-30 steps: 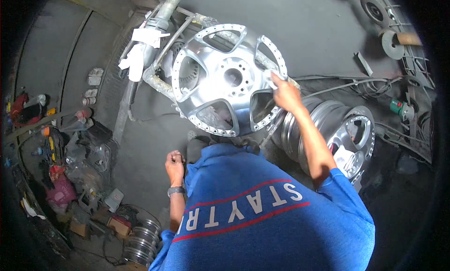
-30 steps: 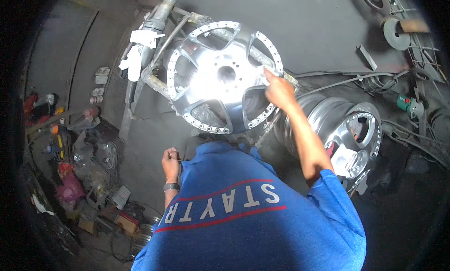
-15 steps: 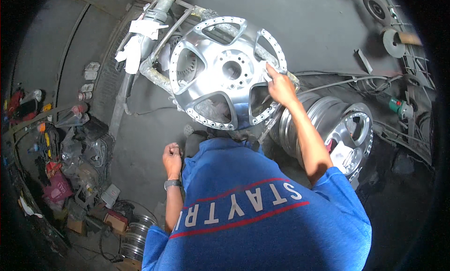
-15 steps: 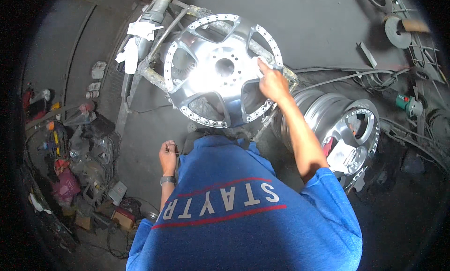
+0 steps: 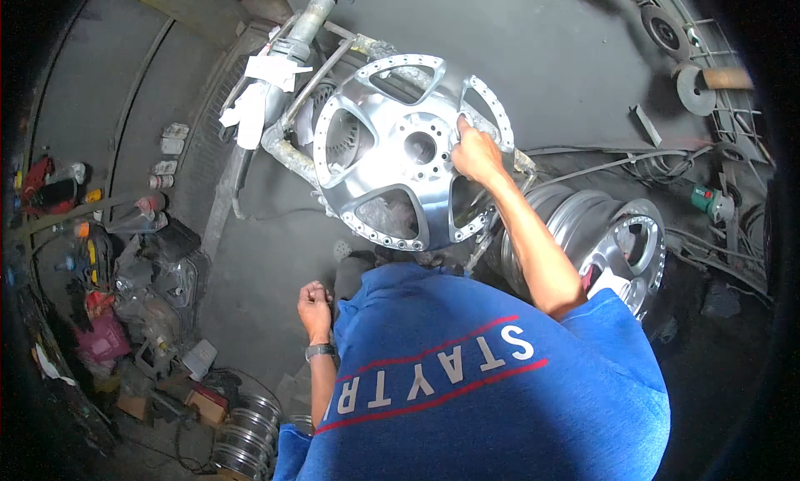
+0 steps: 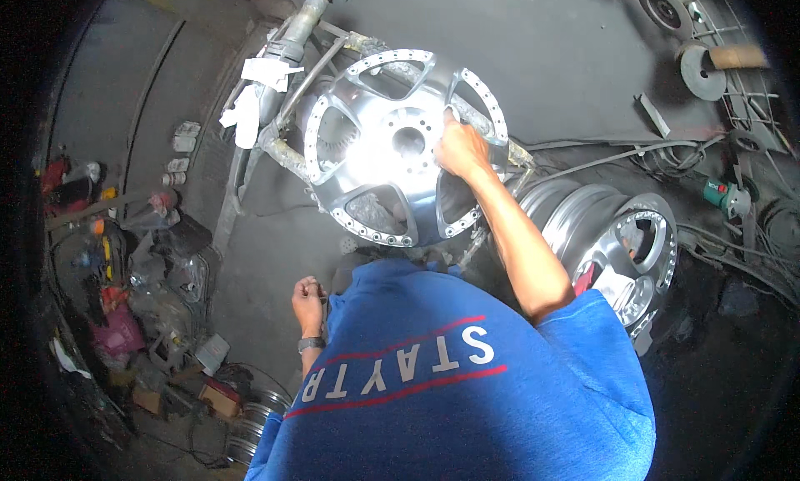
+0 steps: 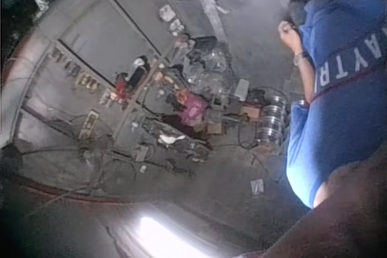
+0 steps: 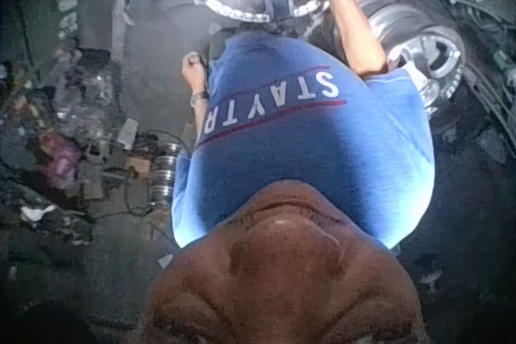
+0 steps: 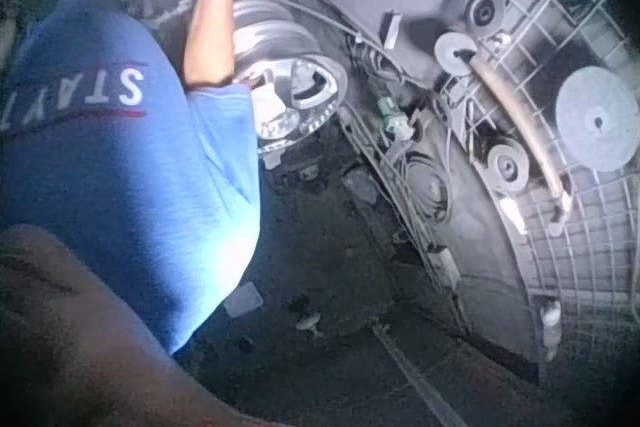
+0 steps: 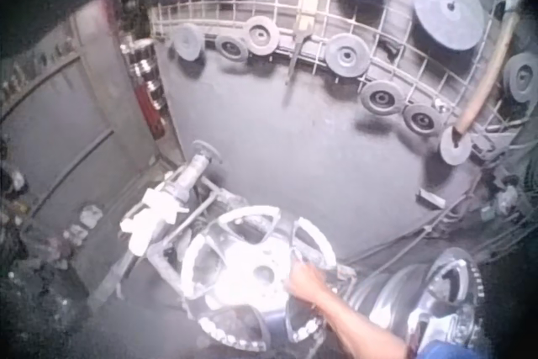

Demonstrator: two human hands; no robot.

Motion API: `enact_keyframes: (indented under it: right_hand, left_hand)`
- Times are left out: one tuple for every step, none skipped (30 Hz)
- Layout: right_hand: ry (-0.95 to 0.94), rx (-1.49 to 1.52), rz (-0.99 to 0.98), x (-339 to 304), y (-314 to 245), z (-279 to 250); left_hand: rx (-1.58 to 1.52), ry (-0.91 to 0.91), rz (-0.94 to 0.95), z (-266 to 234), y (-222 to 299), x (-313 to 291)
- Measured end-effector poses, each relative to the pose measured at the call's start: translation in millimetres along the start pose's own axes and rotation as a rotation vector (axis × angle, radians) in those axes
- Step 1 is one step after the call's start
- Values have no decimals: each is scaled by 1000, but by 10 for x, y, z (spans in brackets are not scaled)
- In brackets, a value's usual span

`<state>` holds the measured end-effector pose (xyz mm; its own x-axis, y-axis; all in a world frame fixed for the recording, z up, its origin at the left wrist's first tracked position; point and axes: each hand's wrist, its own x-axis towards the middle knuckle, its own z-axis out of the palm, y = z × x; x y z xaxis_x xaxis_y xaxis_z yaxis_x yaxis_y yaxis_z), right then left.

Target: The person wipes a silver car wheel with a white cloth, rotating it to clean different sections. The person then carries the wheel to another area and places it on a workbench.

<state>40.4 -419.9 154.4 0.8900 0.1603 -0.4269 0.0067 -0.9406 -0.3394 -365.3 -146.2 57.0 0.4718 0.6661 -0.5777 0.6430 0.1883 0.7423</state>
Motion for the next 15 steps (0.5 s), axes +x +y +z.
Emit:
enact_keyframes:
  right_hand:
    - [3,38,34,62,-14,-10]
    - [21,50,21,136,-3,-19]
    - [38,62,9,226,16,-27]
    - [56,74,-4,330,34,-45]
    - [4,95,11,453,24,-109]
    - [10,91,8,592,67,-139]
    - [16,86,3,736,106,-172]
    - [22,83,4,864,159,-187]
    - [34,24,25,963,158,-205]
    - [59,74,23,1024,175,-211]
    - [83,124,18,1061,162,-228]
    - [107,174,14,1099,151,-248]
    - [37,181,22,1161,154,-313]
    - [36,164,10,1206,188,-306]
    - [37,147,-2,1235,227,-288]
  left_hand:
    - [15,-9,5,25,-1,-12]
    - [27,-12,-5,63,61,-35]
    - [40,-14,-16,100,141,-63]
    - [53,-17,-27,129,191,-64]
    - [108,-18,-31,116,212,-48]
    - [163,-27,-36,105,226,-20]
    - [218,-36,-40,93,238,6]
    - [203,-28,-31,93,280,37]
    - [182,-15,-23,92,337,49]
    - [161,-2,-14,81,371,64]
    - [171,10,-11,53,361,97]
    - [175,23,-5,32,349,119]
    - [180,34,1,15,335,142]
    - [183,43,7,21,342,148]
    - [179,35,7,26,346,145]
